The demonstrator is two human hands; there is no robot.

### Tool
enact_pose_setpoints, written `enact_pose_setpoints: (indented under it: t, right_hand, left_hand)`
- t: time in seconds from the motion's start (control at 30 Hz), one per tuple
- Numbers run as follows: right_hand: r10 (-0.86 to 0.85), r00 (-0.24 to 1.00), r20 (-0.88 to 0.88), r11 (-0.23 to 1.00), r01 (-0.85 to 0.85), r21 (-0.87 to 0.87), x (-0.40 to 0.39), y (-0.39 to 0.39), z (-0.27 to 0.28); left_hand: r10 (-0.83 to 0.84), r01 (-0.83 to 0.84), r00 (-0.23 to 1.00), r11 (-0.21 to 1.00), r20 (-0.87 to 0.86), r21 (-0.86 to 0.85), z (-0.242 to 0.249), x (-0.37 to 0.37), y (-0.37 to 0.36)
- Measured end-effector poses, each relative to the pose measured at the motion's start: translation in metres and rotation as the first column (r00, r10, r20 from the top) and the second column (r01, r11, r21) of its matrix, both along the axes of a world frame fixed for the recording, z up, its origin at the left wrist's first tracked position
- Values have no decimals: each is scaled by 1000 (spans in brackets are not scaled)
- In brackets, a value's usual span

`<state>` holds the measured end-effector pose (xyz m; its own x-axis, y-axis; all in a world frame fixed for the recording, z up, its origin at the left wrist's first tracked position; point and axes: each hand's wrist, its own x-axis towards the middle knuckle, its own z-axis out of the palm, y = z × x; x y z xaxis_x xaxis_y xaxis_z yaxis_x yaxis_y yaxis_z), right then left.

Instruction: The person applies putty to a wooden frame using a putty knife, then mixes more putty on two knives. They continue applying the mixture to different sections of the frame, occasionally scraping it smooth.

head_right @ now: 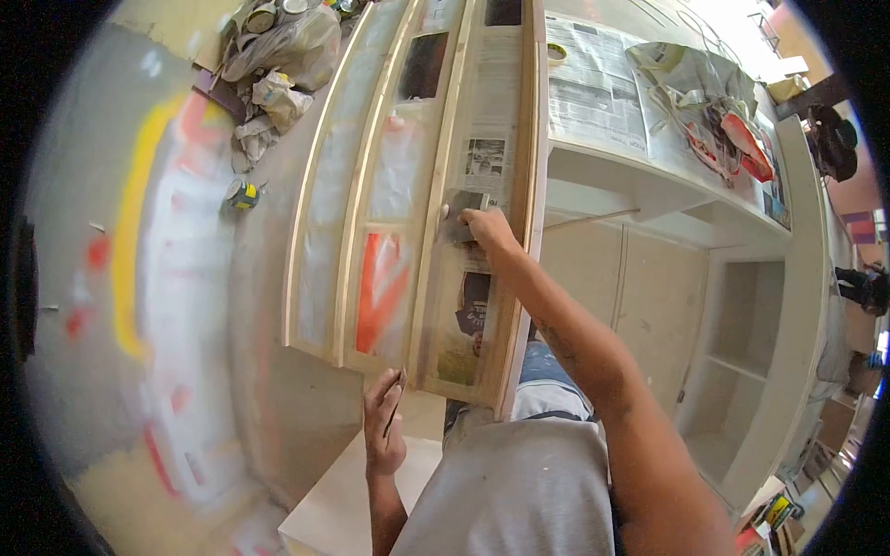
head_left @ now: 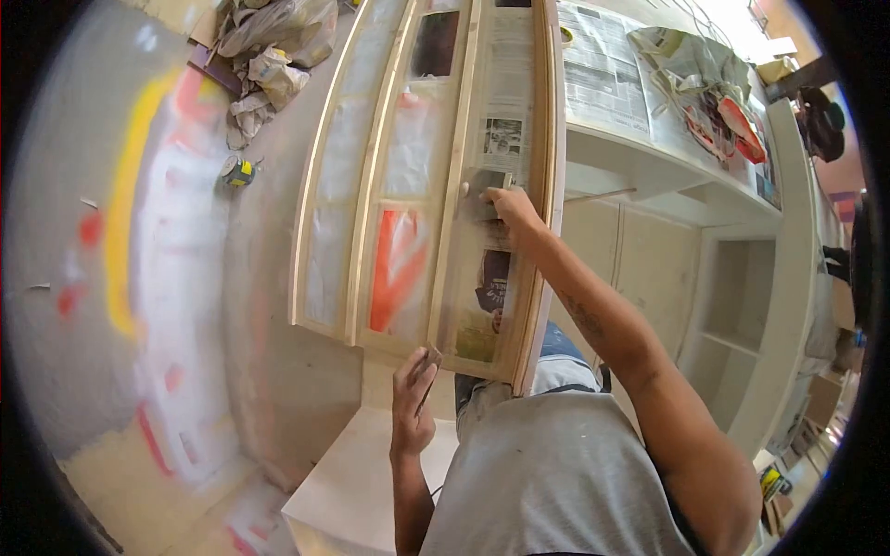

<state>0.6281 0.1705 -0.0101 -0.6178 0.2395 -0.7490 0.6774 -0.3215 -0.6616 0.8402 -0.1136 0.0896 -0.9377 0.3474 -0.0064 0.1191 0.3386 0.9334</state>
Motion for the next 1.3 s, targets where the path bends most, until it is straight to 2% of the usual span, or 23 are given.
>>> enact_pose_setpoints:
  t: [0.07, 0.17, 0.3, 0.37, 0.4, 0.43, 0.47, 0.53, 0.6, 0.63, 0.7, 0.73, 0.77, 0.8, 0.87, 0.9, 0.93, 1.0, 1.03, 1.13, 1.17, 1.27, 1.3]
  right_hand:
    - [234, 972, 39, 949, -237, 209, -7, 0, -8]
    - [292, 956, 36, 926, -292, 238, -8, -5, 7]
    - [394, 917, 58, 852, -388, 351, -16, 0, -33]
    - [549, 827, -120, 769, -444, 459, -16, 2, -36]
    - [554, 824, -118, 764, -448, 464, -13, 1, -24]
    - [300, 949, -94, 919, -261, 297, -7, -2, -1]
    - [35, 999, -24, 990, -31, 135, -7, -4, 13]
    - [81, 995, -51, 988, -73, 139, -12, 9, -18]
    - [461, 886, -44, 809, -399, 432, -24, 16, -28]
    - [459, 887, -46, 808, -396, 436, -31, 16, -33]
    - [619, 784, -52, 665, -488, 565, -41, 9, -34]
    - [617, 785, -53, 666, -486, 567, -38, 8, -28]
    - [371, 922, -109, 872, -305, 382, -35, 8, -22]
    - [96, 990, -105, 982, -77, 175, -34, 6, -16]
    - [194, 975, -105, 955, -164, 247, -42, 13, -23]
    - [274, 957, -91, 921, -235, 310, -43, 17, -31]
    - [270, 959, -90, 922, -230, 311, -49, 22, -45]
    - [554, 824, -117, 716, -400, 572, -66, 28, -73]
    - [466, 871, -156, 804, -344, 485, -54, 18, -20]
    - [423, 896, -132, 822, -319, 472, -58, 34, -11]
    - [631, 769, -106, 595, -391, 702, -68, 49, -51]
    - [569, 817, -90, 653, -383, 654, -95, 44, -70]
    - [498, 864, -71, 722, -368, 586, -93, 34, -46]
  left_hand:
    - [65, -64, 998, 996, -15, 62, -7, 4, 0]
    - [79, -82, 996, 990, 29, 112, -20, 9, -6]
    - [78, -88, 995, 983, 69, 160, -27, 10, -10]
    - [36, -35, 999, 999, -16, 29, -31, 8, -18]
    - [41, -40, 999, 999, -18, 35, -31, 8, -19]
    - [55, -55, 998, 995, 2, 83, -30, 7, -21]
    - [74, -75, 997, 989, 18, 130, -29, 6, -22]
    - [100, -101, 995, 989, 17, 108, -27, 9, -27]
    - [111, -111, 994, 990, 4, 90, -28, 8, -29]
    - [131, -133, 991, 984, 22, 122, -29, 9, -29]
    - [151, -155, 988, 976, 40, 154, -28, 13, -30]
    - [156, -158, 987, 982, 26, 101, -28, 15, -31]
    - [163, -164, 987, 985, 10, 48, -29, 15, -33]
    - [169, -169, 986, 984, 8, 51, -33, 18, -35]
    - [172, -171, 984, 985, -39, 38, -45, 23, -38]
    - [170, -169, 985, 985, -35, 36, -42, 25, -36]
    - [196, -197, 980, 977, 15, 87, -38, 24, -32]
    - [224, -231, 973, 963, 64, 141, -34, 23, -27]
    - [268, -290, 955, 936, 128, 198, -32, 24, -26]
    - [360, -440, 891, 835, 276, 331, -38, 26, -25]
    - [381, -515, 847, 761, 371, 395, -39, 29, -24]
    - [402, -550, 824, 734, 399, 397, -38, 27, -21]
    - [403, -552, 823, 733, 401, 397, -37, 28, -20]
